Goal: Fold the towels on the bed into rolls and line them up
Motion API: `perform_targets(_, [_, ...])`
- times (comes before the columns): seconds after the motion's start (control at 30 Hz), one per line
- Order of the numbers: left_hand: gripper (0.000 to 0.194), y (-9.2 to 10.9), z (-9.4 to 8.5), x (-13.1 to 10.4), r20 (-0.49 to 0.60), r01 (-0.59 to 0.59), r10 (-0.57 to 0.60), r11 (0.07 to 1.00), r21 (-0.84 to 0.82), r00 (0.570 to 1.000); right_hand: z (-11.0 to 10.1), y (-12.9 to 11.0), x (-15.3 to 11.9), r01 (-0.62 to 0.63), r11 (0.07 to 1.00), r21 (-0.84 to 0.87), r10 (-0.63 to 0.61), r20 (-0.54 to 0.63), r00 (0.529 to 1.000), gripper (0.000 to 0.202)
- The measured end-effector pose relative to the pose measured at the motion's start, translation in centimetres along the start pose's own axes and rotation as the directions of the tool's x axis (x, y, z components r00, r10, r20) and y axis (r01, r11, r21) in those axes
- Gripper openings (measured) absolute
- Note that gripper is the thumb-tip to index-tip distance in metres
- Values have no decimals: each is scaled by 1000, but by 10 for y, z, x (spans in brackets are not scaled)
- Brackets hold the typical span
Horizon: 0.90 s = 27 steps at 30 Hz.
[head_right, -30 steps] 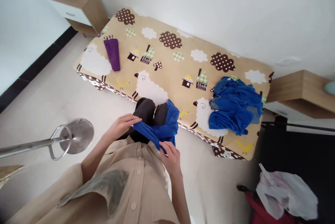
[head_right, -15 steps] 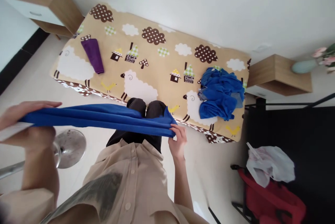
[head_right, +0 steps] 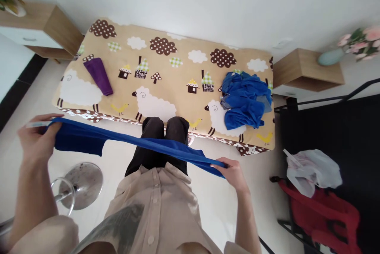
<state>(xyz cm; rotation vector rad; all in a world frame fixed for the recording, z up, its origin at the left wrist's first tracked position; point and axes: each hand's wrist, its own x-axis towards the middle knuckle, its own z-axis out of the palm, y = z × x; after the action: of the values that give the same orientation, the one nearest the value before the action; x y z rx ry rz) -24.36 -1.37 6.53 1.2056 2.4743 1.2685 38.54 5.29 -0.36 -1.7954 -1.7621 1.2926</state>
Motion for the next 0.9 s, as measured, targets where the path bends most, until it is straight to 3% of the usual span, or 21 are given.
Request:
perform_targets(0.13, [30, -15, 0, 28, 161, -26, 42, 994, -103, 986, -44, -4, 27, 8, 999, -35, -5, 85, 996, 46])
perform_targets(0.27, [35, -14, 6, 74, 255, -1, 11, 999, -37, 967, -82, -12, 66, -74, 997, -15, 74, 45, 996, 55])
perform_targets(0.37, [39, 2, 14, 110, 234, -14, 6, 999, 32, 972, -100, -29, 98, -58, 994, 88, 70, -137, 988, 56])
perform_targets(0.47, [46, 19, 20, 141, 218, -109, 92, 991, 71, 972, -110, -51, 125, 118, 982, 144, -47, -421, 906, 52])
perform_targets(0.57, [47, 28, 23, 166, 309, -305, 253, 942, 136, 917, -118, -68, 143, 264, 955, 137, -150, -542, 827, 47])
perform_targets(0.67, [50, 29, 30, 180, 344, -478, 368, 815, 328, 864, -122, -72, 150, 316, 945, 79, -212, -590, 779, 38])
perform_targets(0.73, [51, 27, 38, 184, 340, -476, 342, 725, 498, 876, -123, -68, 154, 279, 960, -8, -229, -593, 772, 29])
perform_targets(0.8, [48, 24, 48, 186, 336, -404, 236, 661, 632, 912, -122, -63, 157, 210, 968, -136, -250, -569, 783, 22])
perform_targets(0.9, [37, 20, 64, 190, 405, -326, 26, 642, 694, 914, -121, -58, 165, 86, 973, -215, -187, -511, 839, 21])
